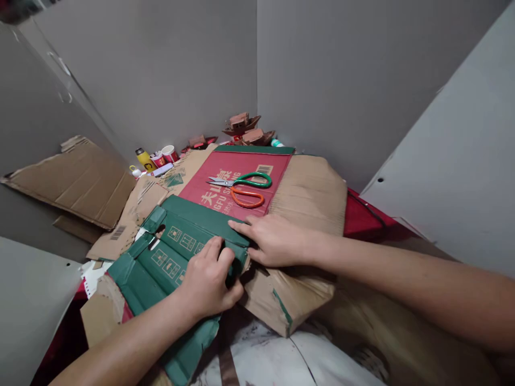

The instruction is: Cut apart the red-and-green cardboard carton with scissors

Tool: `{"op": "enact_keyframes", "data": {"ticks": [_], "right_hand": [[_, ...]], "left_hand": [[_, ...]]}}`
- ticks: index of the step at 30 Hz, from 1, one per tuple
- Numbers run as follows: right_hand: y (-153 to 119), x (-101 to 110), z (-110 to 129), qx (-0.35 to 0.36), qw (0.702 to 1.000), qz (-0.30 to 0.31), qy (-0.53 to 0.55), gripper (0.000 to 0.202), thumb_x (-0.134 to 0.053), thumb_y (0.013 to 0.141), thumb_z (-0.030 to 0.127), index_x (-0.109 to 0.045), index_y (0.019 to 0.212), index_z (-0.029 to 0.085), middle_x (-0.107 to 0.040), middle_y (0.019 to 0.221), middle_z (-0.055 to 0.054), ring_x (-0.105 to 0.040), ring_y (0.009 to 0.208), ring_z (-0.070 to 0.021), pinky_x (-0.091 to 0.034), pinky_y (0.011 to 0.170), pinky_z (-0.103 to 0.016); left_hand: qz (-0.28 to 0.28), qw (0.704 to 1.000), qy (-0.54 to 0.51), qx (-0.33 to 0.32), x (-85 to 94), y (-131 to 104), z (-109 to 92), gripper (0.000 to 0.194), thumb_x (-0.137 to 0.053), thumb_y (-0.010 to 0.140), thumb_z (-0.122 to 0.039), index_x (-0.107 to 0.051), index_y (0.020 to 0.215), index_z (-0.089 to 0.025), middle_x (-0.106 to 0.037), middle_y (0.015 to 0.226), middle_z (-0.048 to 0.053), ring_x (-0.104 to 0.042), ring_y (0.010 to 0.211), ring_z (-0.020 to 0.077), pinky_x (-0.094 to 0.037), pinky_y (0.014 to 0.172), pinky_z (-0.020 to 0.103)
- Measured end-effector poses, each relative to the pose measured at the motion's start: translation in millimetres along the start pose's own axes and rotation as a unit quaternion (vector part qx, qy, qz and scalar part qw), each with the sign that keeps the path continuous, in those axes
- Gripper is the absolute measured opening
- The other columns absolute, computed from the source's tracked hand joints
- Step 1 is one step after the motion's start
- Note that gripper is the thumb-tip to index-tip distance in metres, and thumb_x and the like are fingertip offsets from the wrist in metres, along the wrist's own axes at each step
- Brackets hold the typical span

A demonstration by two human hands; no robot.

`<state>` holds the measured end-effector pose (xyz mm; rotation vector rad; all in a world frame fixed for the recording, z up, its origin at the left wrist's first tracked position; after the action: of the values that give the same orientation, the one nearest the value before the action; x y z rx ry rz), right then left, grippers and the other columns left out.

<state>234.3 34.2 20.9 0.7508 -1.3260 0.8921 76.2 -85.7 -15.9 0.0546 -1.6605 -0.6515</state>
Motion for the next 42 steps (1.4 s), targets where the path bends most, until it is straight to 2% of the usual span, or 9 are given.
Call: {"op": "enact_keyframes", "data": {"ticks": [5,9,13,18,24,28,31,37,42], "right_hand": [[-4.3,-9.7,-3.5,-0.023,0.996,-0.019,0.087,0.073,-0.052,0.082,0.03,-0.032,0.151,0.018,-0.059,0.116,-0.019,-0.065,0.095,-0.0294,-0.048,0.077,-0.036],[-4.8,-2.9,-2.1,-0.004,0.998,-0.023,0.066,0.074,-0.052,0.079,0.031,-0.036,0.15,0.015,-0.06,0.114,-0.019,-0.063,0.096,-0.0329,-0.048,0.077,-0.04],[-7.7,-2.9,-8.7,0.015,0.995,-0.024,0.097,0.076,-0.051,0.078,0.029,-0.033,0.151,0.015,-0.059,0.118,-0.018,-0.062,0.098,-0.0312,-0.048,0.079,-0.04],[-12.7,-9.8,-17.6,0.015,0.991,-0.036,0.129,0.073,-0.049,0.08,0.026,-0.034,0.15,0.015,-0.062,0.115,-0.016,-0.062,0.1,-0.031,-0.048,0.084,-0.042],[-17.4,-10.2,-15.7,0.018,0.988,-0.051,0.143,0.074,-0.05,0.079,0.029,-0.034,0.15,0.015,-0.063,0.115,-0.016,-0.063,0.102,-0.0326,-0.049,0.084,-0.044],[-19.1,-13.1,-16.0,0.024,0.988,-0.064,0.137,0.071,-0.049,0.081,0.029,-0.036,0.149,0.014,-0.063,0.116,-0.016,-0.062,0.102,-0.0326,-0.048,0.084,-0.046],[-19.4,-15.8,-18.5,0.027,0.989,-0.071,0.129,0.07,-0.049,0.081,0.029,-0.037,0.149,0.014,-0.064,0.116,-0.017,-0.063,0.1,-0.0316,-0.048,0.084,-0.045],[-19.0,-19.4,-19.0,0.024,0.989,-0.074,0.127,0.07,-0.049,0.082,0.031,-0.039,0.148,0.014,-0.064,0.115,-0.016,-0.063,0.099,-0.0314,-0.047,0.084,-0.044],[-20.6,-10.1,-19.8,0.017,0.986,-0.048,0.157,0.073,-0.052,0.083,0.038,-0.036,0.149,0.012,-0.061,0.124,-0.018,-0.061,0.109,-0.0332,-0.046,0.092,-0.045]], "left_hand": [[0.04,0.999,0.009,0.033,-1.1,6.6,-3.4,0.054,-0.063,0.07,-0.033,-0.05,0.118,-0.014,-0.052,0.116,0.016,-0.05,0.109,0.032,-0.048,0.095,0.047],[0.07,0.996,0.031,0.055,1.3,17.7,-5.9,0.049,-0.064,0.066,-0.034,-0.05,0.109,-0.016,-0.051,0.107,0.014,-0.048,0.1,0.0312,-0.048,0.088,0.048],[0.011,0.996,-0.017,0.086,1.4,19.6,-1.3,0.045,-0.065,0.059,-0.029,-0.046,0.099,-0.02,-0.051,0.101,0.009,-0.049,0.093,0.0269,-0.048,0.08,0.042],[-0.077,0.992,-0.058,0.082,-3.7,14.3,2.7,0.044,-0.062,0.056,-0.023,-0.04,0.093,-0.022,-0.049,0.089,0.004,-0.048,0.085,0.0233,-0.045,0.074,0.037],[-0.092,0.993,-0.056,0.05,-3.6,11.6,2.0,0.04,-0.062,0.06,-0.024,-0.039,0.093,-0.021,-0.049,0.083,0.003,-0.047,0.077,0.0205,-0.044,0.072,0.036],[-0.05,0.997,-0.053,0.006,1.5,12.0,4.9,0.037,-0.063,0.071,-0.033,-0.044,0.1,-0.02,-0.055,0.086,0.004,-0.052,0.079,0.0208,-0.044,0.073,0.036],[0.0,0.996,-0.092,-0.004,4.2,11.8,7.8,0.032,-0.065,0.078,-0.043,-0.047,0.092,-0.021,-0.056,0.08,0.003,-0.053,0.072,0.0179,-0.043,0.064,0.031],[-0.012,0.994,-0.053,-0.09,9.1,6.6,8.1,0.022,-0.063,0.081,-0.024,-0.043,0.072,-0.021,-0.05,0.066,0.0,-0.046,0.061,0.0142,-0.037,0.054,0.027],[0.096,0.986,-0.062,-0.117,19.6,2.6,9.9,0.01,-0.06,0.087,-0.022,-0.054,0.094,-0.018,-0.063,0.086,0.006,-0.053,0.076,0.0175,-0.045,0.067,0.03]]}}
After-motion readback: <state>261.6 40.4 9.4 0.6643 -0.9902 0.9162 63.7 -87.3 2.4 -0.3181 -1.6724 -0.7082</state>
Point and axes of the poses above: each hand's wrist, its own y-axis towards the middle knuckle, its own x-axis out of the back of the hand, z = x × y, the point moved 1 cm from there along y, towards the middle knuckle
